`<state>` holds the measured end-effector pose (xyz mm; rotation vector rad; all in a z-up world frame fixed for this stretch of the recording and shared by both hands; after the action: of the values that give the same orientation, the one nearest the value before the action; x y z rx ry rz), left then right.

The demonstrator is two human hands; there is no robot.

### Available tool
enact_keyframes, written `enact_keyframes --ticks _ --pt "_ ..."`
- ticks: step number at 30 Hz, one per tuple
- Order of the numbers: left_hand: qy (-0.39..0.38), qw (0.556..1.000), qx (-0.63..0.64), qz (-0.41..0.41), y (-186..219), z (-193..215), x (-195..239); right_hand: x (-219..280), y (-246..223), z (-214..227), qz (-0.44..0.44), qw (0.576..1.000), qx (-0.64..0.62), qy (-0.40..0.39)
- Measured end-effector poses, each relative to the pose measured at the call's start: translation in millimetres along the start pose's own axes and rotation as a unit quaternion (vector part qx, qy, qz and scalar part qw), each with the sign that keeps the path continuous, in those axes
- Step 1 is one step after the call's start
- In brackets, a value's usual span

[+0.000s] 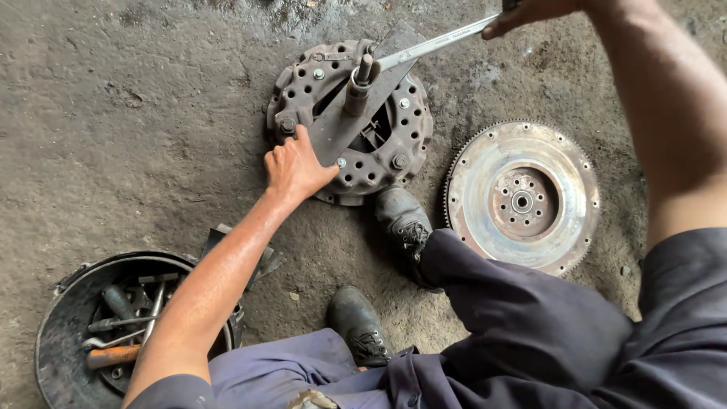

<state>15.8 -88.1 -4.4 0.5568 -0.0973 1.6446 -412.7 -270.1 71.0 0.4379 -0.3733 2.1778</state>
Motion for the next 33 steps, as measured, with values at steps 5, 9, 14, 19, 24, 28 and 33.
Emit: enact_keyframes --ticks 5,9,14,19,24,28,33 --pt "0.063 0.998 0.000 0.017 6.6 -4.4 4.8 0.7 5.0 -13.2 -0.077 0.996 -0.023 -0.044" --pt "0.018 0.999 -0.002 0.031 2.1 -14.0 -1.4 4.9 -4.7 -3.6 -0.068 0.997 -0.025 -0.018" --pt "0.015 0.999 0.028 0.022 -0.1 -11.7 -2.3 19.2 -26.1 23.3 -0.030 0.998 0.008 0.057" --pt "0.011 0.999 0.044 0.015 0.3 -7.4 0.5 24.3 -25.4 12.2 -0.032 0.998 0.041 0.029" --pt "0.010 0.999 0.046 0.014 -0.7 -4.9 7.6 64.0 -49.0 17.2 -0.075 0.994 -0.006 0.073" --pt "0.051 0.997 0.054 0.007 -1.9 -2.3 20.0 116.3 -104.3 30.5 -0.113 0.981 0.051 0.147" --pt "0.040 0.997 0.059 0.017 -5.8 -9.3 14.8 160.2 -163.0 4.6 -0.237 0.968 0.039 0.073"
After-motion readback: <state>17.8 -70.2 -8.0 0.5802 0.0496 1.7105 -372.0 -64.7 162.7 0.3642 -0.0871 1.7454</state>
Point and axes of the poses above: each hand's wrist, its own x-axis away from the middle knuckle, its own z-axis out of the back of the hand, y = z × x, the point moved 9 cm from there along -x, towards the middle knuckle, and after that the axes turned 15 degrees about z, right-handed, at the moved point
